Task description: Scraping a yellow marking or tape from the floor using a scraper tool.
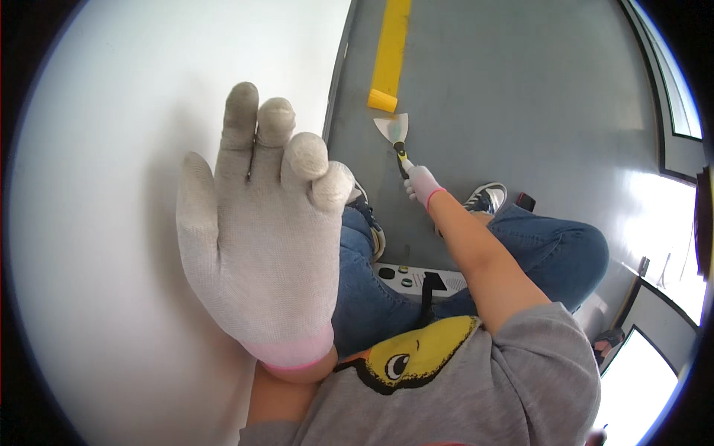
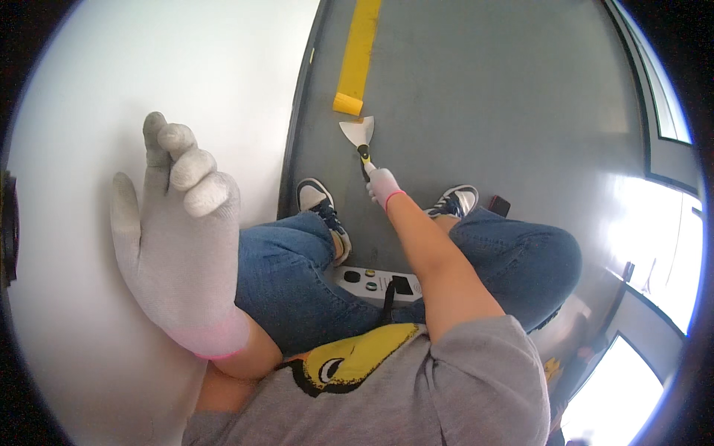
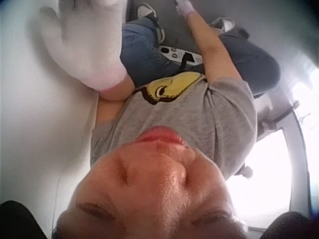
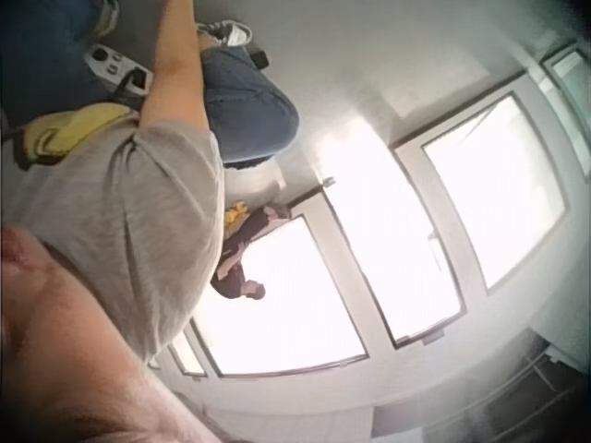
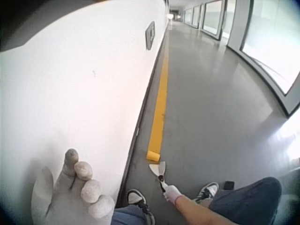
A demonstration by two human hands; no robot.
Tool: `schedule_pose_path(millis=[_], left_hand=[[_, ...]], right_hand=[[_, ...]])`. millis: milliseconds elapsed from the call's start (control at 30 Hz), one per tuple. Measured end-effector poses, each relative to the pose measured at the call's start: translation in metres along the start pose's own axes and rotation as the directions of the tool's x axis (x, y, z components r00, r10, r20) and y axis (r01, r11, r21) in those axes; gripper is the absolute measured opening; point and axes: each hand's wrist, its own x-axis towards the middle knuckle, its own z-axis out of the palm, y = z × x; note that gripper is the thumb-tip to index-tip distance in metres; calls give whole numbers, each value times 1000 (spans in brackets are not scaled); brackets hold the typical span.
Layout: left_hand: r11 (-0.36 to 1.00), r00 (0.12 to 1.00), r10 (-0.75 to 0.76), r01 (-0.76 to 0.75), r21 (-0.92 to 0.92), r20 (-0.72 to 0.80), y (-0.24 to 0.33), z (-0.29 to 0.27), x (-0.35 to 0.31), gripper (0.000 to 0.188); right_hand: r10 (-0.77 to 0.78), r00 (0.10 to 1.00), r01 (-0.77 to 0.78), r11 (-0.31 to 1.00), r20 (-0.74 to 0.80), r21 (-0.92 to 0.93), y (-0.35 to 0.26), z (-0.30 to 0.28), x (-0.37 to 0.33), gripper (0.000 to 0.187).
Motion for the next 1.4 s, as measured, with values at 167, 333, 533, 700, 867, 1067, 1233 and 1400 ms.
schedule_pose_path(millis=[167,333,533,700,867,1067,1233,1400], left_hand=[[1000,1000,2,-2,-5,-31,-2,5,-1,48],[999,1000,1,-2,-41,-7,-3,2,-1,49],[999,995,-12,9,-31,-94,-5,11,-2,48],[1000,998,12,-11,7,-58,-3,3,-2,48],[999,1000,9,-9,-32,-20,-1,1,-2,48],[1000,998,15,-16,-7,-63,-1,7,-2,47],[1000,1000,-1,1,-14,-24,-3,4,1,46],[1000,994,23,-22,4,-108,-6,6,0,46]], right_hand=[[90,969,-131,976,232,172,61,8,-2,34],[102,978,-137,972,181,192,70,18,-5,35],[-140,987,121,967,75,226,2,44,12,35],[-22,957,-95,916,288,388,-37,64,2,36],[-165,889,-216,671,428,709,-75,47,-22,42],[-109,957,37,965,269,259,0,23,-34,38],[59,970,-104,978,237,182,47,36,-20,35],[-72,987,41,977,141,210,-1,65,-5,36]])
